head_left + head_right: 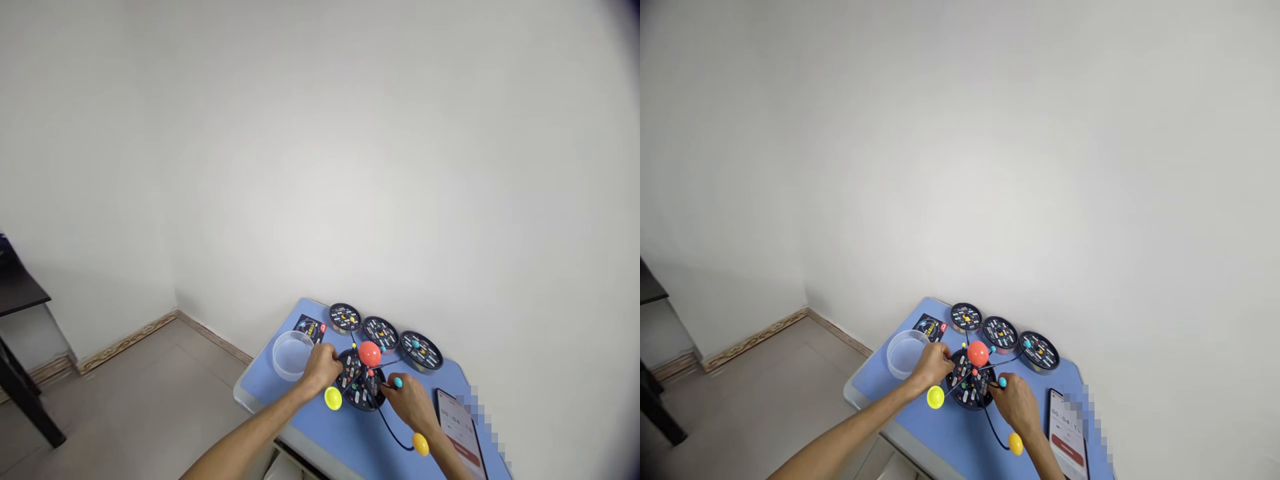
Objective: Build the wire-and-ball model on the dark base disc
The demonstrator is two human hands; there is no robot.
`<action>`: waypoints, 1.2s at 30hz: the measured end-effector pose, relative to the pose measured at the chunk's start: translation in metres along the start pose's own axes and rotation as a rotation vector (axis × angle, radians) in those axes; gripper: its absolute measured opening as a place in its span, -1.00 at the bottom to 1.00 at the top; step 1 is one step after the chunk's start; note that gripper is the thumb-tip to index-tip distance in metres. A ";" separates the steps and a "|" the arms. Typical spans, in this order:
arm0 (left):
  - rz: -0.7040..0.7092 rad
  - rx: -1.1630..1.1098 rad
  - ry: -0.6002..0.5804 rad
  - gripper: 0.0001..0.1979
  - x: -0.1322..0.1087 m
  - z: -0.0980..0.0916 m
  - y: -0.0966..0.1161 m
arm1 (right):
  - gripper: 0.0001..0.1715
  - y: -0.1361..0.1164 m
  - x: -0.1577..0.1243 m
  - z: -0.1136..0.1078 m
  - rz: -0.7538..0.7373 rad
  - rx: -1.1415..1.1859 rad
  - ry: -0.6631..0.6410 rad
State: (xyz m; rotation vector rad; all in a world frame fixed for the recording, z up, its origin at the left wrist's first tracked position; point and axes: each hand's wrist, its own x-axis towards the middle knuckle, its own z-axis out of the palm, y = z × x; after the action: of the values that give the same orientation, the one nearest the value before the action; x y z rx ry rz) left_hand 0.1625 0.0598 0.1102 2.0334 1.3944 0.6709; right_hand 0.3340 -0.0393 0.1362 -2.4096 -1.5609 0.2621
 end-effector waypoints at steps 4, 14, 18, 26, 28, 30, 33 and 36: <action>-0.014 0.023 0.046 -0.83 0.007 -0.036 -0.012 | -0.68 -0.032 0.008 -0.002 -0.051 0.020 0.019; -0.154 0.070 0.123 -0.89 0.013 -0.104 -0.079 | -0.68 -0.121 0.038 0.031 -0.181 0.040 -0.047; -0.199 0.064 0.124 -0.90 0.011 -0.109 -0.098 | -0.72 -0.136 0.042 0.045 -0.212 0.007 -0.129; -0.203 0.054 0.097 -0.89 0.013 -0.100 -0.114 | -0.75 -0.138 0.043 0.054 -0.192 -0.052 -0.210; -0.198 0.055 0.094 -0.88 0.015 -0.097 -0.115 | -0.74 -0.136 0.044 0.054 -0.184 -0.058 -0.217; -0.194 0.058 0.090 -0.87 0.016 -0.095 -0.115 | -0.74 -0.135 0.046 0.055 -0.179 -0.063 -0.224; -0.189 0.064 0.084 -0.89 0.018 -0.094 -0.117 | -0.72 -0.134 0.048 0.056 -0.176 -0.067 -0.234; -0.183 0.069 0.082 -0.89 0.019 -0.095 -0.118 | -0.71 -0.133 0.051 0.058 -0.175 -0.064 -0.240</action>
State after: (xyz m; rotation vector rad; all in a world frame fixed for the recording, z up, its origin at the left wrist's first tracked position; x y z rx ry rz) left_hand 0.0275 0.1283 0.0959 1.9194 1.6488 0.6401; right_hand 0.2223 0.0657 0.1223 -2.3396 -1.8988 0.4884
